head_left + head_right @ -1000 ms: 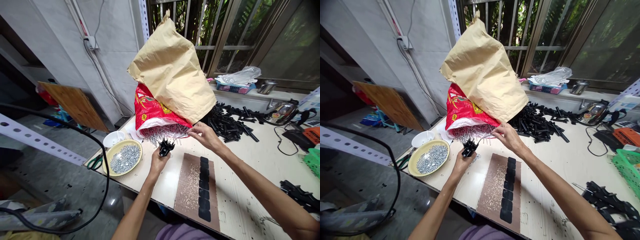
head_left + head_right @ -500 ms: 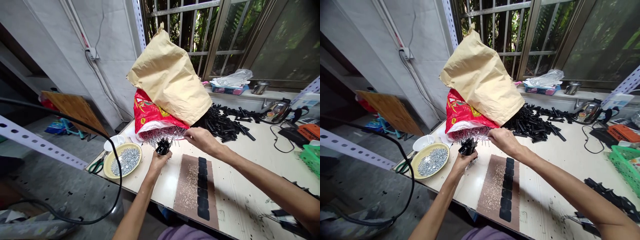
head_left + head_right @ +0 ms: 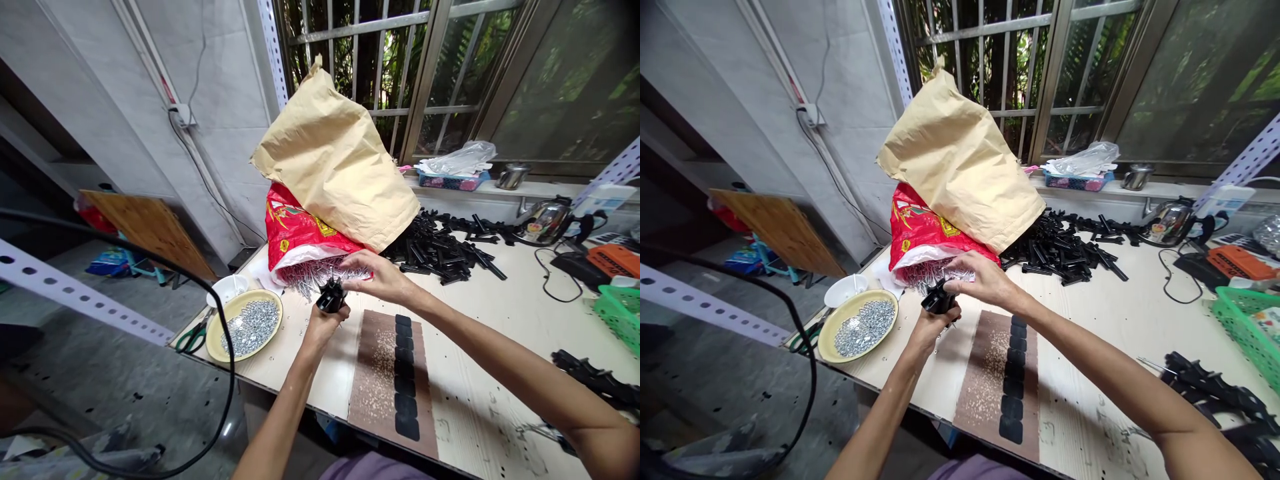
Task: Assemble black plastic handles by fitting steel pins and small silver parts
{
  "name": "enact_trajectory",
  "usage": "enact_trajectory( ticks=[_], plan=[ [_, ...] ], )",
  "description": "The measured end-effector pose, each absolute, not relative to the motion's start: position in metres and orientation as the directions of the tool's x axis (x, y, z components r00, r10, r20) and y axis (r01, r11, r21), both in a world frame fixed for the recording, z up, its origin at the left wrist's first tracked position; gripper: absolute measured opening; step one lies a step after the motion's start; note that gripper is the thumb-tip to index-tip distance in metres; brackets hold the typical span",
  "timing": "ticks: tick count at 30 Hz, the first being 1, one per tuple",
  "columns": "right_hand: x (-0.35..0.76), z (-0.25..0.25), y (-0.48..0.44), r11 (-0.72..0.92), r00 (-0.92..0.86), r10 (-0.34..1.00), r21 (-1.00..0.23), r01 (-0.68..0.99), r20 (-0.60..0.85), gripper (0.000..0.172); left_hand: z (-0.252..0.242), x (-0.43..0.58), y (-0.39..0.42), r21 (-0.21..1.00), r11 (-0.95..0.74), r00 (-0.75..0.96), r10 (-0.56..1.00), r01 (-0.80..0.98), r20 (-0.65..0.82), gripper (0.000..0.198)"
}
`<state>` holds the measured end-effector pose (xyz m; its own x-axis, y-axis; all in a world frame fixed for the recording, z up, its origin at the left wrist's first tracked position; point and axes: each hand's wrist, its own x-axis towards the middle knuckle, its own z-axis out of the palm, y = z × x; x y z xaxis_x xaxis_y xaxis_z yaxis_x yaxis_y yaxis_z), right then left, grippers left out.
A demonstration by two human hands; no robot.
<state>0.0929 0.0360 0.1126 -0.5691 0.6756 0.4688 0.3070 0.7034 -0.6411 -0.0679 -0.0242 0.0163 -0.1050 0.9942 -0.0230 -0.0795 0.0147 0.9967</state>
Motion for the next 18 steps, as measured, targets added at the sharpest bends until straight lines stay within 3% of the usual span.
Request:
enact_trajectory(
  ticks=[3, 7, 13, 18],
  plan=[
    [0.098, 0.097, 0.057, 0.597, -0.450, 0.795, -0.656, 0.461, 0.407, 0.031, 0.017, -0.073, -0.028, 0.992, 0.016, -0.136, 0.990, -0.123, -0.033, 0.022],
    [0.094, 0.046, 0.080, 0.293, -0.262, 0.956, -0.439, 0.849, 0.132, 0.030, 0.019, -0.075, -0.032, 0.999, 0.018, -0.249, 0.968, -0.049, -0.029, 0.023],
    [0.073, -0.012, 0.085, 0.198, -0.171, 0.979, -0.316, 0.928, 0.111, 0.019, 0.014, -0.082, -0.026, 1.000, 0.016, -0.333, 0.943, -0.005, -0.017, 0.025],
    [0.097, 0.018, 0.082, 0.237, -0.195, 0.968, -0.306, 0.922, 0.160, 0.016, 0.008, -0.095, -0.025, 0.993, 0.058, -0.340, 0.936, -0.101, -0.089, 0.025]
  ],
)
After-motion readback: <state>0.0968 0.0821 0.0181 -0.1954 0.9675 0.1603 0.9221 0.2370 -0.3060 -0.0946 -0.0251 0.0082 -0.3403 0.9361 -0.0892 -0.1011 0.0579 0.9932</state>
